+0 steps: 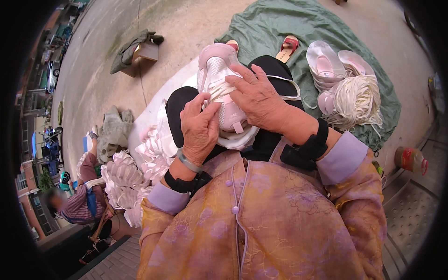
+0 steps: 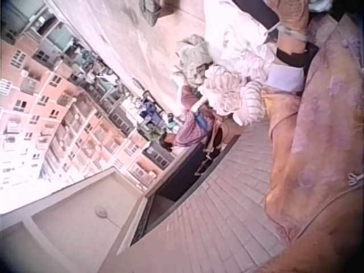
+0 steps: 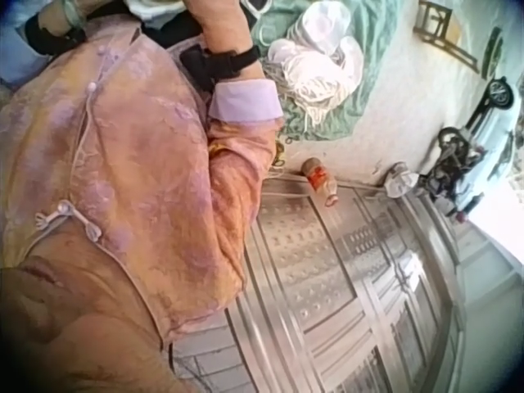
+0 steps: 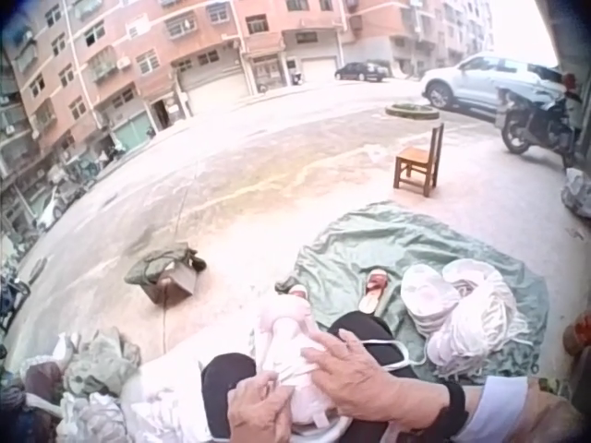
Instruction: The recorder is lacing a pink shoe while sitting on the floor with other shoe components nearby.
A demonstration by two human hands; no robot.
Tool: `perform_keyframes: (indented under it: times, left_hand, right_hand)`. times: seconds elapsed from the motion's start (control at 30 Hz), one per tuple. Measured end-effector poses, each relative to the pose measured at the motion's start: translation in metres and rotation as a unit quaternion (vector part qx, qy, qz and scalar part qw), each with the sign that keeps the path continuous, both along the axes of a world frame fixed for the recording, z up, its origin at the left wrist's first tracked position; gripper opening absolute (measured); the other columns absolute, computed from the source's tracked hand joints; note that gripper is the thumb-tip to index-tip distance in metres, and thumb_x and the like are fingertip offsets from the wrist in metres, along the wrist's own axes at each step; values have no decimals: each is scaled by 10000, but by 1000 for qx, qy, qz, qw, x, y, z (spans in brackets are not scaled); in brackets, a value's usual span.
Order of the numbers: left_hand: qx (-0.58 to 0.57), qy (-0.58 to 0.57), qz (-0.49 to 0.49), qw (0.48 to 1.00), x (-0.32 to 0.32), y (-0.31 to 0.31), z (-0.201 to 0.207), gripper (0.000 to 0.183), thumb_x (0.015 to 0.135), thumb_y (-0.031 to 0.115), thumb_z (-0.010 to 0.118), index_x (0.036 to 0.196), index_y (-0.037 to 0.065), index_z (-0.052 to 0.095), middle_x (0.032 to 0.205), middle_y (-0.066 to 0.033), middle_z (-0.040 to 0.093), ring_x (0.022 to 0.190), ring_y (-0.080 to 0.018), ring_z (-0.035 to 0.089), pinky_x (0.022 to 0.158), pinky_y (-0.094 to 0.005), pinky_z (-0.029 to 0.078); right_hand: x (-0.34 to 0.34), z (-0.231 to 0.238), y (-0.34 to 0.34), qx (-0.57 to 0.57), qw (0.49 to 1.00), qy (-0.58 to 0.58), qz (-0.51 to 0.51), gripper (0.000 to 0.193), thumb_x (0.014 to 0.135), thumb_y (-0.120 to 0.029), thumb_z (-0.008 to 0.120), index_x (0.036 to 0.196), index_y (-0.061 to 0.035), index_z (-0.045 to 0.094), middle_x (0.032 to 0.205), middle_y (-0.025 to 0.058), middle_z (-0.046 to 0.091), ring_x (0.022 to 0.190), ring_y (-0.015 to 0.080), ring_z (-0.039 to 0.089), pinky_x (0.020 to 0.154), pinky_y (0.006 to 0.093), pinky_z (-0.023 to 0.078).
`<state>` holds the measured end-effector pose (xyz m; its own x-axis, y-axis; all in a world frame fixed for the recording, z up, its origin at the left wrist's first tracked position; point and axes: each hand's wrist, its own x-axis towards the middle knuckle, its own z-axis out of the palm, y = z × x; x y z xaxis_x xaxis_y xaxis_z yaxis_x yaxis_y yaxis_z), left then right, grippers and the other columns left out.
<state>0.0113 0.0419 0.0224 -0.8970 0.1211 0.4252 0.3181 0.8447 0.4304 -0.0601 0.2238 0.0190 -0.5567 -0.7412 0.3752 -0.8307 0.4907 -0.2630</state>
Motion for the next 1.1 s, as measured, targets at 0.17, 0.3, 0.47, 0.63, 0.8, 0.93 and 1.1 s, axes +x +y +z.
perform_keyframes:
  times: [0.17,0.3,0.47,0.63,0.8,0.93,1.1]
  left_hand:
    - [-1,8,-8,1000,1,-3,-6,237,696,48,620,926,94,657,1110,-105,579,972,-287,545,801,-377,391]
    - [19,6,-12,1000,0,-3,-9,232,682,76,638,912,93,653,1120,-101,572,996,-289,532,822,-388,384]
    - [69,-14,3,998,-3,-3,-7,155,713,122,683,861,79,667,1111,-103,582,992,-282,536,819,-378,388]
    - [73,-28,7,997,-6,-1,-3,147,716,127,705,849,72,672,1100,-111,587,991,-278,540,821,-367,389]
    - [86,-33,-3,996,-5,-2,-4,140,703,109,714,832,74,673,1106,-114,588,1000,-276,541,829,-365,381]
    - [87,-28,-4,996,-4,-3,-6,139,699,97,715,829,73,674,1107,-117,589,1004,-275,543,835,-365,380]
    - [89,-26,-4,996,-4,-2,-6,134,700,87,710,827,69,672,1103,-122,591,1008,-278,545,840,-367,383]
  right_hand:
    - [2,6,3,31,999,-6,18,168,655,-56,579,812,1,563,1261,149,462,1297,340,325,1039,555,224]
    - [4,6,0,40,999,1,8,170,644,-47,578,803,9,567,1260,151,463,1299,333,322,1050,554,197]
    - [8,1,-6,23,1000,6,-19,159,645,-64,574,788,6,568,1248,153,468,1289,322,337,1052,544,195]
    - [12,-2,-5,28,998,39,-40,170,682,-162,603,787,-28,592,1176,157,503,1245,309,382,1017,562,230]
    - [10,-4,-3,6,999,33,-31,174,671,-158,607,777,-21,587,1175,155,503,1238,304,388,1019,543,241]
    - [10,-3,-1,-11,1000,12,-16,182,661,-161,611,774,-21,584,1183,152,497,1233,303,392,1019,534,248]
    - [14,-5,-7,-22,999,-6,-49,128,676,-100,579,768,-23,534,1216,152,482,1240,314,395,1045,532,217]
